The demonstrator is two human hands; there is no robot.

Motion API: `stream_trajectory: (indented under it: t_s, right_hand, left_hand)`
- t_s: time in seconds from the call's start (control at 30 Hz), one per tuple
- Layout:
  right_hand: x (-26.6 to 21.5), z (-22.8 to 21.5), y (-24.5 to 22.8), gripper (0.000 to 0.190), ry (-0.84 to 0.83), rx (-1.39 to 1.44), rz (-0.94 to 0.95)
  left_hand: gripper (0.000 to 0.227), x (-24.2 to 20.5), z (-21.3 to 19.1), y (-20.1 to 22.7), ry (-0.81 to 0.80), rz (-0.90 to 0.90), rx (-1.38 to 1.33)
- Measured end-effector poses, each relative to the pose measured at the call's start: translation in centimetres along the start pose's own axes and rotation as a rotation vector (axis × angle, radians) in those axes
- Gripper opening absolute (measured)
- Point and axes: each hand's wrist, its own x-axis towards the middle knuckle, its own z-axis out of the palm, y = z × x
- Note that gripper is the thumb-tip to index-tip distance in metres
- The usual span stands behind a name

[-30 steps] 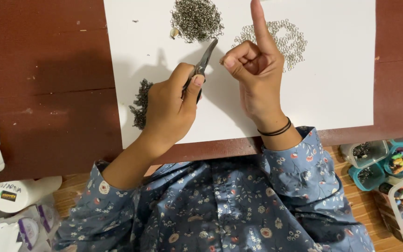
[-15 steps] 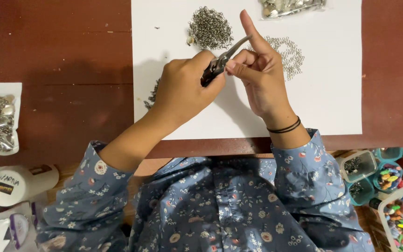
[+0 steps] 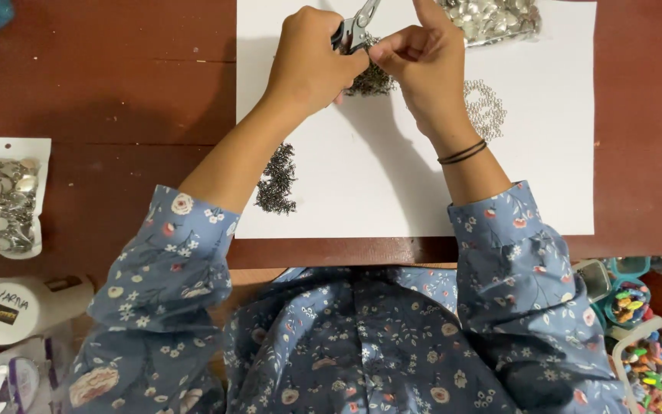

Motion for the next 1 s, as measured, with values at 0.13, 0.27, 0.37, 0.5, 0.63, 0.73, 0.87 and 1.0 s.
stream_trajectory:
  t_s: [0.13,0.27,0.37,0.5,0.63,0.73,0.87,1.0]
  right_hand:
    - [0.7,0.7,0.5,0.044,-0.003,-0.185,-0.113]
    - [0.9,0.4,2.5,0.074,0.058,-0.451,-0.112]
    - [0.9,0.4,2.7,0.076,0.058,-0.553,-0.152]
    - [0.5,0.4,2.3,0.074,0.009,-0.594,-0.252]
    - [-0.3,-0.2,1.8,0.077,0.008,-0.635,-0.343]
    - [-1.8,0.8,-0.5,0.063,-0.033,-0.661,-0.365]
    - [-5.1,3.6,-3.6,0.032,-0.278,-0.616,-0.152]
    - [-7.3,6.6,-5.1,0.033,-0.543,-0.648,-0.006]
  left_hand:
    - [0.051,1.9,1.1,-1.6,0.026,-0.017,0.091]
    - [0.043,2.7,2.0,-2.2,0.038,-0.026,0.136]
    - [0.034,2.8,2.1,-2.4,0.025,-0.06,0.105]
    - [0.039,2.7,2.3,-3.2,0.057,-0.043,0.132]
    - [0.049,0.9,0.6,-3.6,0.079,0.009,0.125]
    - [0.038,-2.7,-2.1,-2.9,0.024,-0.011,0.115]
    - [0.035,-7.6,-5.5,-4.5,-0.026,0.09,0.197]
    - [0.032,-12.3,-8.0,-4.1,-0.148,-0.08,0.189]
